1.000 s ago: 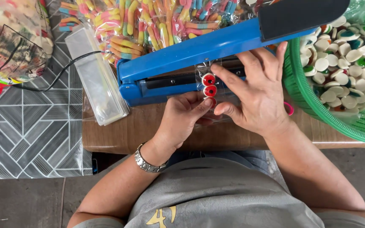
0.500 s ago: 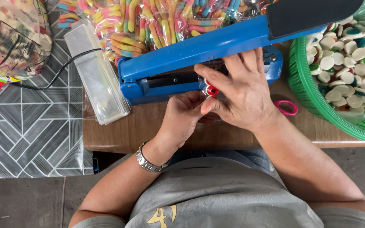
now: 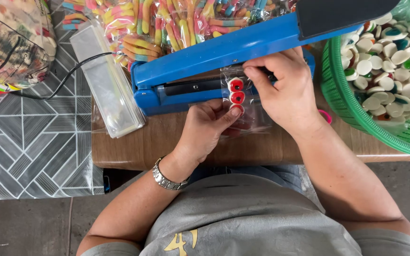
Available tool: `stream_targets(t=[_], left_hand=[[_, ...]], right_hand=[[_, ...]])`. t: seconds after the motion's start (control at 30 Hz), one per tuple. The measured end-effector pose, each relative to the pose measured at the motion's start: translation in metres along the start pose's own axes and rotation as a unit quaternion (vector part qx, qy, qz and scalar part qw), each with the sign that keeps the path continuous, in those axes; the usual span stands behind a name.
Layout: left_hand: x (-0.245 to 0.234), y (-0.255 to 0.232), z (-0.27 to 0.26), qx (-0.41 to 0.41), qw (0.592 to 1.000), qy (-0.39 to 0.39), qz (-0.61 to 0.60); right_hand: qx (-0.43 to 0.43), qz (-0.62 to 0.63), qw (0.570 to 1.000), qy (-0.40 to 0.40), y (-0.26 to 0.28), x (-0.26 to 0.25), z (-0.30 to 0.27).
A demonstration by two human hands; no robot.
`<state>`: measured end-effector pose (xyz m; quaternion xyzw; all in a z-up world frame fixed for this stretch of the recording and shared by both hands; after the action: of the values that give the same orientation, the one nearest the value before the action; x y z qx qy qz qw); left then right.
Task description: Packaging small candies into plastic bags and sealing them with a heat sealer
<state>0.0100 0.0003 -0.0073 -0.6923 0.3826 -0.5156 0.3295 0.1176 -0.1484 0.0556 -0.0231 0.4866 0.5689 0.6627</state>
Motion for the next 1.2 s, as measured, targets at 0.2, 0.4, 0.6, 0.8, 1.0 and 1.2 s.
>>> stream_targets(t=[0.2,0.4,0.6,0.8,1.0,1.2], left_hand=[[0.001,-0.008,-0.015,0.052,0.989,0.034,0.133],[0.019,-0.042,-0.043,0.189,0.947,0.009,0.258],[0.028,-0.070,-0.053,0.263,0.932,-0.030,0.247],[0.019,-0.062,-0.053,0.225,0.945,-0.079,0.222],[0.018,-0.060,-0.051,0.182,0.970,-0.063,0.149],[0.016,-0.061,-0.049,0.201,0.965,-0.066,0.153]], right_hand=[[0.101,0.217,0.971,-0.020,0.048,-0.015,-0.015],[0.133,0.238,0.962,-0.024,0.066,-0.027,-0.023],[0.124,0.195,0.972,-0.046,0.084,-0.026,-0.033],[0.184,0.320,0.925,-0.086,0.075,-0.022,-0.038],[0.194,0.323,0.922,-0.086,0.069,-0.026,-0.039],[0.167,0.319,0.926,0.117,0.047,-0.020,-0.044]])
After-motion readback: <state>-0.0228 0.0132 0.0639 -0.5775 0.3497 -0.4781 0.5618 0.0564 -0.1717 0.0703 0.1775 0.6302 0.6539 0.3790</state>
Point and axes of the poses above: each hand's wrist, its own z-axis towards the middle knuckle, its own x-axis out of the palm, y = z × x, the point moved 1 cm from there along z, towards the middle knuckle, and after that the axes turned 4 degrees about -x, right-handed, at the moved point
